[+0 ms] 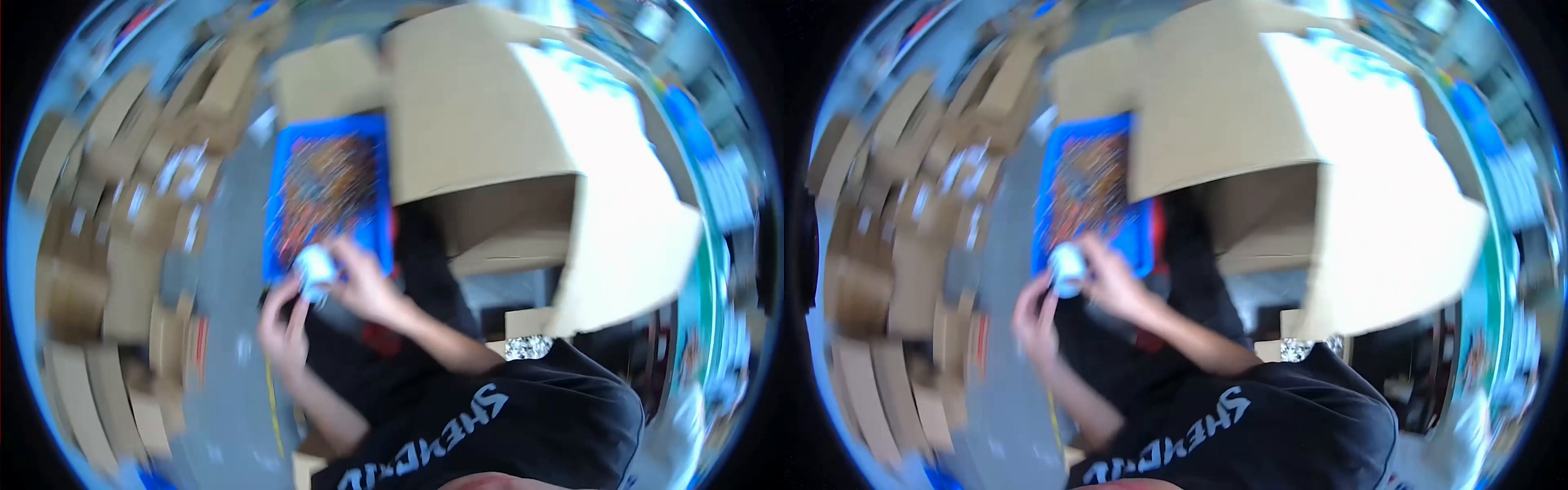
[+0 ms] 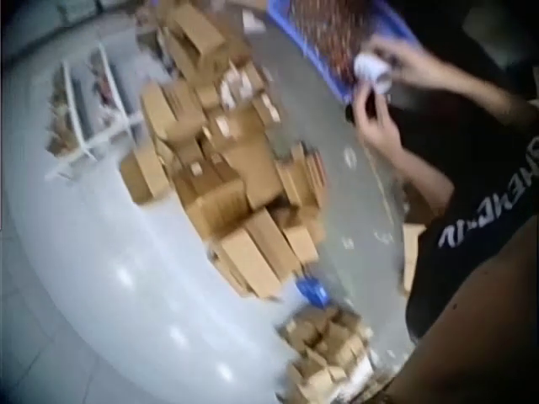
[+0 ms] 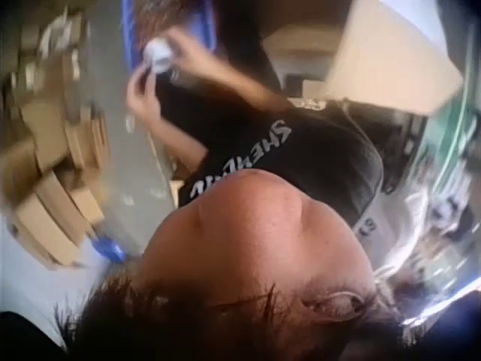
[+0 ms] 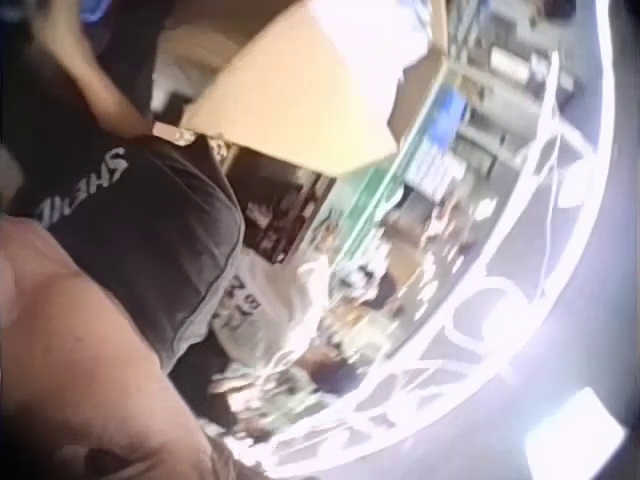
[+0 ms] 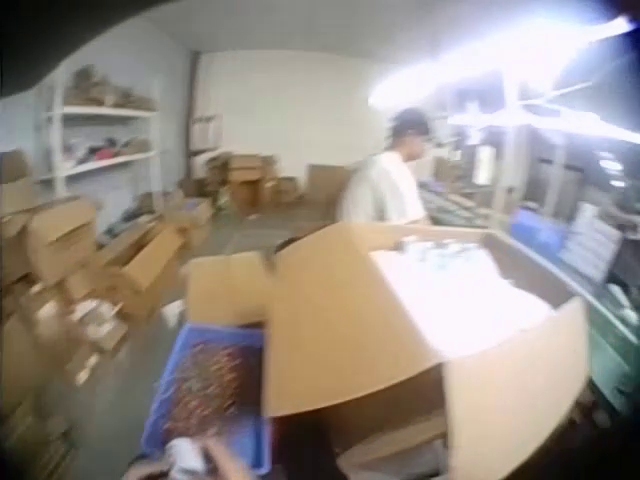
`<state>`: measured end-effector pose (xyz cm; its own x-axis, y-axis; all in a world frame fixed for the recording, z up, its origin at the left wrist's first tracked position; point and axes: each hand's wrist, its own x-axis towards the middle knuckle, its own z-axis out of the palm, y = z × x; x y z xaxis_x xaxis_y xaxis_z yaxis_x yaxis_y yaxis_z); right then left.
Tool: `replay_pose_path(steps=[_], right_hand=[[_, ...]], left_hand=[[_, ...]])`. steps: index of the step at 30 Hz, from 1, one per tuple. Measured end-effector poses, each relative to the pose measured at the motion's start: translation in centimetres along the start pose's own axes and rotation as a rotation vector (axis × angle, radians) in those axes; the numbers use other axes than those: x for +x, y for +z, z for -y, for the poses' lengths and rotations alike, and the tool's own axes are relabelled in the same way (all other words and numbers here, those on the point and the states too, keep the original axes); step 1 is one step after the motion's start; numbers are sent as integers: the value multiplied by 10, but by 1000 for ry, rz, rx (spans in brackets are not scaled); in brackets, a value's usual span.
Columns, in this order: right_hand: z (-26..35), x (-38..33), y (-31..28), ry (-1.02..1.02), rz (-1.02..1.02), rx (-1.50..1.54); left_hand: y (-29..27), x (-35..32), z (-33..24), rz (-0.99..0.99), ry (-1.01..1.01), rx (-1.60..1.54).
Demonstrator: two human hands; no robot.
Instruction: The person installs wired components from a tray into plastic cups by hand and places the assembled cups into a cardboard box.
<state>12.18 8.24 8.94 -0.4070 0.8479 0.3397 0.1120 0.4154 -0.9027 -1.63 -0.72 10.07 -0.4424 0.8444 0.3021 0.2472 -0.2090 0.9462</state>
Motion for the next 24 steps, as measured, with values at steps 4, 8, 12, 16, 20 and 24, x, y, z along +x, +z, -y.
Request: replay_pose_path(steps=[4,8,12,16,20,24], right_hand=[[9,-54,-45,6,29,184],[61,-111,-139,-175,117,59],[113,-162,-238,-386,-81,-243],[148,-207,-380,-574,-1080,-913],[113,-256,-560,-26,-1402,-810],[11,-335,-757,604,-1438,-707]], left_hand=[[-24,-33,-57,483,79,-144],[-15,-18,-53,813,312,-430],[-3,23,6,504,32,-462],[17,61,71,204,-183,-113],[-26,72,116,157,-277,49],[-72,83,168,250,-233,254]])
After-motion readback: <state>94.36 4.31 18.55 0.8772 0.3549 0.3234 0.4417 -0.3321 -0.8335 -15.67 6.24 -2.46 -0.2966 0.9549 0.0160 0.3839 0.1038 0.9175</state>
